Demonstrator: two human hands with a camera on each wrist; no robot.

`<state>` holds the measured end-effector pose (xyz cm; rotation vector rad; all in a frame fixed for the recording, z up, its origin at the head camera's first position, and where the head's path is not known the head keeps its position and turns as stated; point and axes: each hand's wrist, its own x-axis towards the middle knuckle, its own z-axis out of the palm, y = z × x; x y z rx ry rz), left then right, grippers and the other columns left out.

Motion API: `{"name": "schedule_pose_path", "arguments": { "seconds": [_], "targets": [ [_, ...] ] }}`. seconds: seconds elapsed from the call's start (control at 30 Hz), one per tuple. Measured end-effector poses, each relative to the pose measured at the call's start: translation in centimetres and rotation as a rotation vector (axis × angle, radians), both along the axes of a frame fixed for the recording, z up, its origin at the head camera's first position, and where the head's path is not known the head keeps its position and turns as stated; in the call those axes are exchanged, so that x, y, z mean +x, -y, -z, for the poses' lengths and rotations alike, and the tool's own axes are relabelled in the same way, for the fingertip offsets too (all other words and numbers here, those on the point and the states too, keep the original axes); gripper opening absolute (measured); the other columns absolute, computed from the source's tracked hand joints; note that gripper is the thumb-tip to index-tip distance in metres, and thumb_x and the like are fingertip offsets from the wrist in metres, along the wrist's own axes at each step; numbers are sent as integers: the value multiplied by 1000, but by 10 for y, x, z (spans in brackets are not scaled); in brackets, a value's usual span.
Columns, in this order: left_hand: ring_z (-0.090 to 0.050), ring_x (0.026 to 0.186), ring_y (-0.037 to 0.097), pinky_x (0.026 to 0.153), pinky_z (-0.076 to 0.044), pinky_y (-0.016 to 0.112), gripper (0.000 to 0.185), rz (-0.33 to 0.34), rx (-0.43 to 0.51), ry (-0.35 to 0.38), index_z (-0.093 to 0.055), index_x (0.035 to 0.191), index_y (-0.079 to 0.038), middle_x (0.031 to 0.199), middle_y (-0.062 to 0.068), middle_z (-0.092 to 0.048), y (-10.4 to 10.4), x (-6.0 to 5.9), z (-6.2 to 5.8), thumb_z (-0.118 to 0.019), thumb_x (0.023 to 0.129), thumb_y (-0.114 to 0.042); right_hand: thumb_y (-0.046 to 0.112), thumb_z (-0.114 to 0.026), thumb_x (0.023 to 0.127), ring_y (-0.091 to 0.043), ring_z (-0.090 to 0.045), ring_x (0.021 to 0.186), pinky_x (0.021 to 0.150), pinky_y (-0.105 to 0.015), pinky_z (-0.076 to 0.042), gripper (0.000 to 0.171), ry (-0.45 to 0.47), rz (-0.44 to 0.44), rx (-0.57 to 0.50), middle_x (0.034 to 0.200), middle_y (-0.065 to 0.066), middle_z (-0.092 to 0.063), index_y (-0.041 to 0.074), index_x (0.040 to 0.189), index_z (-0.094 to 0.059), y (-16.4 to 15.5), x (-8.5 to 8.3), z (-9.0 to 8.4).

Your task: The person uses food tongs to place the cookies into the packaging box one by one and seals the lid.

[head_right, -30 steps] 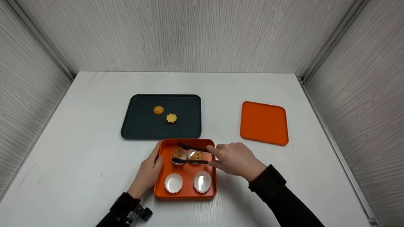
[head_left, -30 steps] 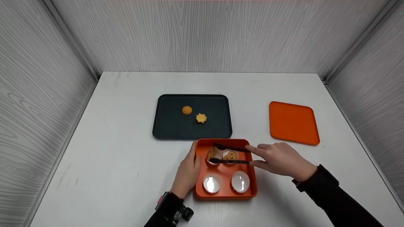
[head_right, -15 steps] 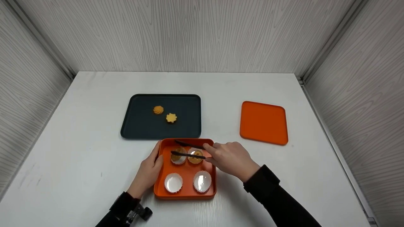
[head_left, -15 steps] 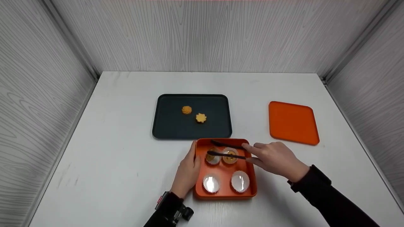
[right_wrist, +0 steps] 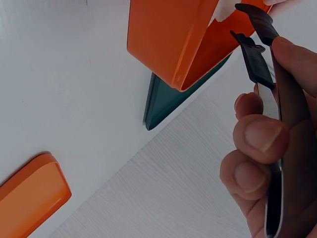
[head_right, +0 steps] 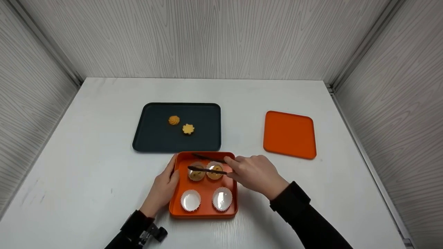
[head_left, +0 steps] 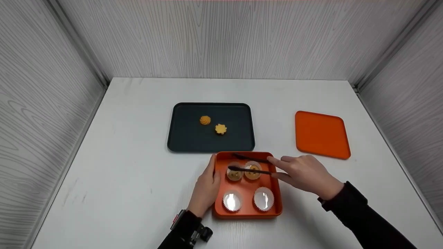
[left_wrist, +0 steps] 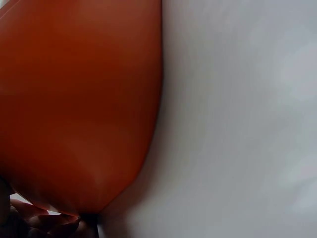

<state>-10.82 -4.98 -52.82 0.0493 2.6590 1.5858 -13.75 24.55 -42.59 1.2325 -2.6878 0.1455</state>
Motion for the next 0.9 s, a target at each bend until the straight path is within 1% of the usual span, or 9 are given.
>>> {"name": "schedule_pose_path", "arguments": {
  "seconds": [0.1, 0.2, 0.37, 0.6, 0.8, 0.9],
  "targets": [
    [-39, 147, 27, 120, -34, 48, 60, -2, -2, -1, -23, 164, -8, 163, 10, -37, 0, 0, 0, -44, 109, -20, 29, -83, 86, -5, -31, 45, 46, -17, -29, 48, -14, 1, -12, 66, 3, -55, 12, 130, -71, -4, 0, -2],
    [-40, 147, 27, 120, -34, 47, 60, -2, -4, -2, -23, 163, -8, 163, 10, -38, 0, 0, 0, -44, 109, -21, 29, -83, 86, -6, -32, 45, 45, -17, -29, 48, -38, 4, -28, 66, 3, -56, 13, 130, -71, -7, -1, -3],
    [-39, 147, 27, 120, -34, 47, 60, 2, -5, -3, -23, 163, -8, 163, 10, -37, 0, 0, 0, -44, 109, -22, 29, -85, 85, -8, -39, 47, 44, -18, -32, 48, -81, 34, -72, 68, 2, -60, 12, 128, -72, -9, -4, -3],
    [-39, 147, 28, 120, -34, 48, 60, 0, -2, -2, -23, 163, -8, 163, 10, -37, 0, 0, -1, -45, 109, -21, 29, -84, 85, -10, -44, 47, 44, -18, -35, 47, -63, 102, -104, 72, -1, -65, 11, 127, -71, -8, -10, -5],
    [-39, 148, 25, 120, -34, 47, 61, -10, -1, 17, -24, 164, -10, 163, 7, -37, -1, 0, -2, -46, 108, -21, 27, -84, 86, -16, -55, 51, 45, -22, -42, 46, -86, 129, -134, 75, -4, -69, 9, 126, -72, -7, -18, -4],
    [-39, 148, 25, 120, -33, 47, 60, -12, -2, 18, -24, 164, -10, 163, 7, -37, -1, 0, -3, -45, 108, -22, 28, -83, 87, -19, -59, 53, 46, -24, -44, 46, -75, 151, -129, 78, -7, -71, 8, 127, -71, -4, -23, -4]
  ]
}}
